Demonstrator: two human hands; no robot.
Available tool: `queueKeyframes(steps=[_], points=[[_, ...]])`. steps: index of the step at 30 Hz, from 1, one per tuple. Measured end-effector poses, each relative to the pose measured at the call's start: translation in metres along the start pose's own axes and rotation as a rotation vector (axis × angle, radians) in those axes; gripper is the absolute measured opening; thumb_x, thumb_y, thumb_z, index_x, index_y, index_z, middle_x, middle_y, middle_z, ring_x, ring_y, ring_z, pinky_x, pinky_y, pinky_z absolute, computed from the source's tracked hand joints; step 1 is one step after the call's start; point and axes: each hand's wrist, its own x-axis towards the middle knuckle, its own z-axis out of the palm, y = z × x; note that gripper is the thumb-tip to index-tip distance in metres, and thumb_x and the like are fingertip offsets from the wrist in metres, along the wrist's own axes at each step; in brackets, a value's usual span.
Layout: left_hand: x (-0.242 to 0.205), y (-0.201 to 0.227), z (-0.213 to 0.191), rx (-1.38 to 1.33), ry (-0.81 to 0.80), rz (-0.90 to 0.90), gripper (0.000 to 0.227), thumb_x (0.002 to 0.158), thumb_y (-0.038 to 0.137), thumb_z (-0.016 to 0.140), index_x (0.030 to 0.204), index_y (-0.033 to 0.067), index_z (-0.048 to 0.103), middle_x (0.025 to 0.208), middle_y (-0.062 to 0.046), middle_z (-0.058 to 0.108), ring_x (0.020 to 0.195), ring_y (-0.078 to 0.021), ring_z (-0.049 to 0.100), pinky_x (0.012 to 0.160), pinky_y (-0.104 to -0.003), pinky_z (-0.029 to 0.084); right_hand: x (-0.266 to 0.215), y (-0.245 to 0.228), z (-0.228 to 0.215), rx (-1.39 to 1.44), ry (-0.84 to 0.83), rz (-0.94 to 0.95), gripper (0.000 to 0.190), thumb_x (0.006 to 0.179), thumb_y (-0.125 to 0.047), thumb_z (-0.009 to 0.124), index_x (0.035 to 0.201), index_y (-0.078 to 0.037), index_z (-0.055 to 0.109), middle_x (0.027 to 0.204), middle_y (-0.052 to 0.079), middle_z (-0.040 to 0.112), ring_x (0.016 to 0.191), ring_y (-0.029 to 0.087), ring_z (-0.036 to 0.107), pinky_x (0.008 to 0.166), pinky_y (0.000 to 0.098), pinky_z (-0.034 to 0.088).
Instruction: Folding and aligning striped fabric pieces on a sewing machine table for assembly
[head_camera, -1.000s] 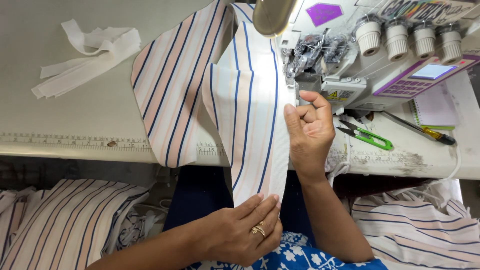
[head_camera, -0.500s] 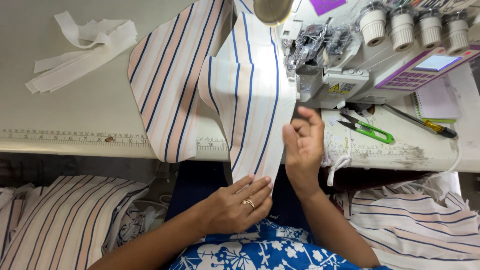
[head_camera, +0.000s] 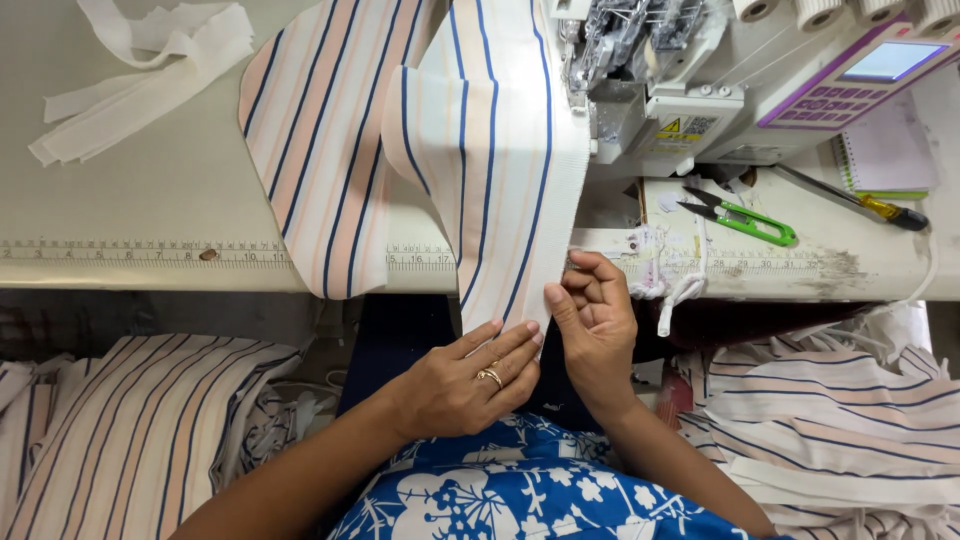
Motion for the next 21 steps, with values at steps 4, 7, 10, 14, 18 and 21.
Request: queueKeyframes(steps=[4,7,10,14,18,21], points=[[0.0,0.006,0.007,0.031,0.114,-0.014,0.033,0.111,0.014,0.039,0.117,0.0023,0.069,0.117,-0.019,0.073,0.116,-0.0316,0.073,0.102,-0.042,0.055,0.015,0.007,-0.002,-0.015,0.001,-0.164,0.043,0.1,-0.001,0.066,0.138,0.003,0.047,0.103,0.018,0.071,0.08,0.019,0.076,0.066,0.0288,0.062],[0.021,-0.002,-0.029,0.014,-0.07,0.083,0.017,0.109,0.009,0.052,0.11,0.0043,0.068,0.121,-0.018,0.075,0.121,-0.0314,0.072,0.101,-0.039,0.059,0.012,-0.034,0.006,-0.093,-0.008,-0.066,0.039,0.101,-0.009,0.065,0.135,-0.008,0.049,0.093,0.008,0.066,0.085,0.011,0.067,0.074,0.0201,0.057],[0.025,0.0,-0.035,-0.037,-0.071,0.091,0.012,0.109,0.011,0.058,0.109,0.0037,0.068,0.118,-0.02,0.075,0.119,-0.0338,0.073,0.101,-0.041,0.059,0.011,-0.036,0.004,-0.091,-0.012,-0.08,0.036,0.101,-0.008,0.065,0.134,-0.009,0.051,0.094,0.007,0.065,0.086,0.01,0.067,0.075,0.0194,0.057],[0.028,0.003,-0.04,-0.063,-0.074,0.09,0.014,0.11,0.013,0.057,0.111,0.0039,0.068,0.12,-0.02,0.074,0.12,-0.0343,0.073,0.104,-0.041,0.058,0.01,-0.039,-0.002,-0.138,-0.054,-0.136,0.032,0.103,-0.008,0.063,0.134,-0.011,0.055,0.088,-0.001,0.056,0.058,-0.001,0.04,0.051,0.0107,0.036],[0.034,0.004,-0.046,-0.132,-0.052,0.034,0.016,0.109,0.01,0.057,0.111,0.0018,0.07,0.12,-0.02,0.074,0.118,-0.0334,0.073,0.101,-0.042,0.059,0.014,-0.024,-0.02,-0.449,-0.152,-0.467,0.027,0.1,0.007,0.059,0.124,-0.003,0.065,0.112,0.01,0.068,0.106,0.021,0.068,0.099,0.0295,0.056],[0.04,0.006,-0.051,-0.213,-0.051,-0.025,0.016,0.108,0.006,0.055,0.11,0.0001,0.07,0.119,-0.02,0.074,0.116,-0.0341,0.074,0.1,-0.043,0.058,0.02,-0.019,-0.023,-0.662,-0.156,-0.805,0.033,0.099,0.006,0.063,0.131,-0.002,0.063,0.125,0.016,0.058,0.117,0.03,0.062,0.106,0.0411,0.057]])
